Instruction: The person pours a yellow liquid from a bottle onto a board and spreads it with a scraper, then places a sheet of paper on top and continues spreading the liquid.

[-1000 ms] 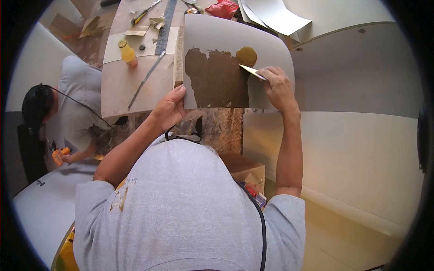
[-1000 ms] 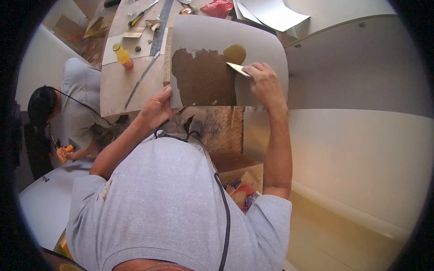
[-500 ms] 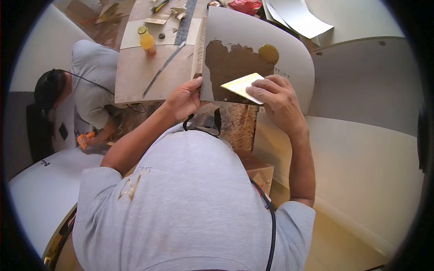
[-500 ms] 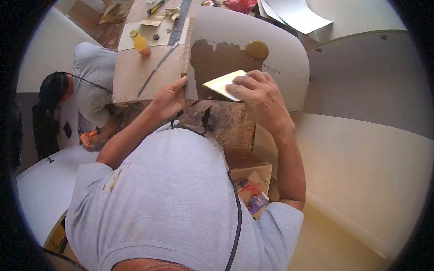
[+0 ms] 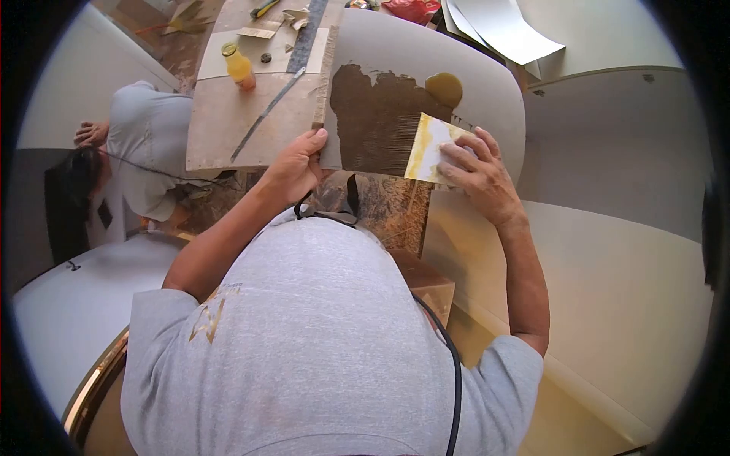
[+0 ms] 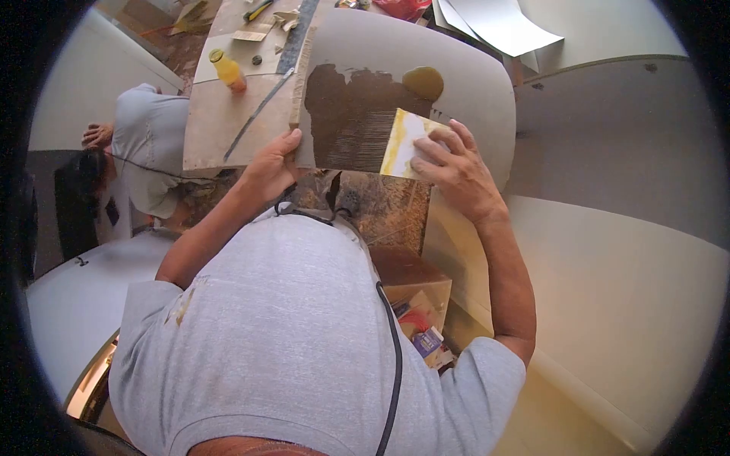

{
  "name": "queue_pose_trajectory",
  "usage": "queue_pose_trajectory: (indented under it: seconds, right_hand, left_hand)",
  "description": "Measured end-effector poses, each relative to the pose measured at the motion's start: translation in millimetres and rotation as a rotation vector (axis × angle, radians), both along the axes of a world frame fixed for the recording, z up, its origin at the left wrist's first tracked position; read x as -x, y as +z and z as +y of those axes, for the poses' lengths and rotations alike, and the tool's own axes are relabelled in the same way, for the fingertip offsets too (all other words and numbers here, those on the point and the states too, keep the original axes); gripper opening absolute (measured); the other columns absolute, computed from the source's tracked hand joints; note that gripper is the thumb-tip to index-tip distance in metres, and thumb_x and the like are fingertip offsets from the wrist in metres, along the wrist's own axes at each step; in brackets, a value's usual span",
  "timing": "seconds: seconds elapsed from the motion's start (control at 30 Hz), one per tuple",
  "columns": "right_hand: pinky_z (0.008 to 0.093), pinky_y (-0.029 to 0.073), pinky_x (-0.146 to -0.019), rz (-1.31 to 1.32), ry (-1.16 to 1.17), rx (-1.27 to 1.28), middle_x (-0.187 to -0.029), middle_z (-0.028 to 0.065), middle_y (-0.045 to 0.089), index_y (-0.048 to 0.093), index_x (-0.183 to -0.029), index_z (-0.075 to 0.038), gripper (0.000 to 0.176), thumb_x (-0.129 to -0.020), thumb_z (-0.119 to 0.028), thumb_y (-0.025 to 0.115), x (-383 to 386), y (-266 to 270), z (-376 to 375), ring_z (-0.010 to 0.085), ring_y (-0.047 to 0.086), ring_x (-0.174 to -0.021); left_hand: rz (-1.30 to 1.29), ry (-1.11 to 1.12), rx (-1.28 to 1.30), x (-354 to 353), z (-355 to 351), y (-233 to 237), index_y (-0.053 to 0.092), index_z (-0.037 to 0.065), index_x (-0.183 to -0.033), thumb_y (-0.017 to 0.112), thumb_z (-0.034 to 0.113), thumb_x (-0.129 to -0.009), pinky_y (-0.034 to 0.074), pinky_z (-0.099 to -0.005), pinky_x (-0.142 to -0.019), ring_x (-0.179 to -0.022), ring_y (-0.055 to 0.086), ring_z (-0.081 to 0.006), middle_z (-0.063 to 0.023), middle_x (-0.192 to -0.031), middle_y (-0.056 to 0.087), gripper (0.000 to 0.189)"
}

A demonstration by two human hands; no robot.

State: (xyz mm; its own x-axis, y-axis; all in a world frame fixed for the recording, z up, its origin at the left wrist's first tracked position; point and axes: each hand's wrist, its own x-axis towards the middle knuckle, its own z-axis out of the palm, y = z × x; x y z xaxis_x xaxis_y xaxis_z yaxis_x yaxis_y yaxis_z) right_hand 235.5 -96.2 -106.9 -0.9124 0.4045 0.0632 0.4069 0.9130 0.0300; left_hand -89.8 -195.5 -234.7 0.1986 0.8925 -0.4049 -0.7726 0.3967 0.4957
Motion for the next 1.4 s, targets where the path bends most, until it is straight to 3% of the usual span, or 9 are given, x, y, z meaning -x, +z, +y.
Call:
queue_pose_trajectory:
  seconds: [0.47, 0.53, 0.67, 0.8, 0.9, 1.0, 1.1, 1.2, 1.4]
  right_hand:
    - [0.0453, 0.044, -0.111, 0.075, -0.333, -0.262, -0.123, 0.0043, 0.073, 0.080, -0.104, -0.016, 0.026, -0.085, 0.000, 0.070, -125, -18, 40, 0.0263, 0.062, -0.121]
    - [0.0418, 0.047, -0.105, 0.376, -0.537, -0.215, -0.123, 0.0063, 0.073, 0.080, -0.107, -0.015, 0.032, -0.085, 0.005, 0.067, -126, -4, 35, 0.0275, 0.064, -0.118]
    - [0.0411, 0.047, -0.104, 0.371, -0.427, -0.216, -0.118, 0.0069, 0.075, 0.081, -0.108, -0.013, 0.034, -0.083, 0.007, 0.068, -84, 16, 11, 0.0275, 0.065, -0.117]
    - [0.0425, 0.047, -0.102, 0.408, -0.284, -0.160, -0.113, 0.0055, 0.076, 0.081, -0.102, -0.014, 0.026, -0.083, 0.002, 0.073, -34, 24, 4, 0.0272, 0.067, -0.111]
    - [0.0444, 0.047, -0.103, 0.451, -0.202, -0.127, -0.113, 0.0058, 0.076, 0.081, -0.101, -0.014, 0.023, -0.082, -0.002, 0.075, -1, 14, 10, 0.0269, 0.067, -0.111]
    - [0.0452, 0.044, -0.108, 0.467, -0.114, -0.104, -0.118, 0.0055, 0.075, 0.080, -0.100, -0.015, 0.020, -0.081, -0.008, 0.077, 24, 3, 14, 0.0253, 0.064, -0.117]
    - [0.0470, 0.042, -0.115, 0.249, -0.010, -0.135, -0.123, 0.0057, 0.072, 0.080, -0.101, -0.013, 0.021, -0.080, -0.010, 0.077, 29, -11, 12, 0.0254, 0.061, -0.121]
    - [0.0472, 0.040, -0.117, 0.249, -0.078, -0.208, -0.120, 0.0037, 0.071, 0.076, -0.101, -0.015, 0.020, -0.082, -0.009, 0.076, 0, -36, 23, 0.0237, 0.061, -0.119]
    - [0.0442, 0.043, -0.109, 0.247, -0.228, -0.192, -0.121, 0.0059, 0.073, 0.077, -0.103, -0.014, 0.022, -0.083, -0.008, 0.076, -43, 8, 29, 0.0255, 0.062, -0.119]
  left_hand:
    - [0.129, 0.068, 0.012, -4, -4, 13, 0.052, 0.001, -0.138, 0.041, 0.026, -0.115, 0.056, -0.0464, -0.100, -0.119, 0.067, -0.0213, -0.0135, -0.135, 0.065, 0.035]
    - [0.120, 0.091, 0.008, -9, -8, 23, 0.052, 0.001, -0.138, 0.041, 0.025, -0.115, 0.056, -0.0473, -0.101, -0.119, 0.067, -0.0219, -0.0139, -0.134, 0.065, 0.036]
    - [0.109, 0.117, -0.039, -10, -8, 57, 0.053, -0.001, -0.138, 0.042, 0.024, -0.114, 0.057, -0.0468, -0.103, -0.118, 0.069, -0.0231, -0.0140, -0.131, 0.067, 0.036]
    - [0.242, 0.082, -0.063, 27, 15, 34, 0.055, 0.001, -0.137, 0.043, 0.025, -0.114, 0.060, -0.0425, -0.098, -0.114, 0.071, -0.0218, -0.0127, -0.130, 0.068, 0.035]
    - [0.433, -0.034, -0.121, 70, 40, 22, 0.060, 0.002, -0.133, 0.050, 0.027, -0.112, 0.060, -0.0366, -0.080, -0.094, 0.071, -0.0164, -0.0063, -0.112, 0.071, 0.034]
    - [0.595, 0.022, -0.088, 85, 64, 24, 0.063, 0.004, -0.129, 0.054, 0.027, -0.111, 0.057, -0.0358, -0.072, -0.083, 0.067, -0.0156, -0.0031, -0.103, 0.070, 0.031]
    - [0.627, -0.013, -0.099, 106, 83, 3, 0.066, 0.006, -0.125, 0.056, 0.028, -0.110, 0.053, -0.0342, -0.069, -0.080, 0.064, -0.0148, -0.0018, -0.100, 0.070, 0.028]
    - [0.598, -0.049, -0.122, 112, 89, -11, 0.066, 0.007, -0.124, 0.057, 0.028, -0.109, 0.051, -0.0330, -0.068, -0.080, 0.064, -0.0143, -0.0017, -0.098, 0.070, 0.027]
    - [0.536, 0.005, -0.103, 105, 87, -15, 0.066, 0.008, -0.124, 0.058, 0.028, -0.109, 0.051, -0.0322, -0.067, -0.080, 0.064, -0.0132, -0.0015, -0.099, 0.070, 0.026]
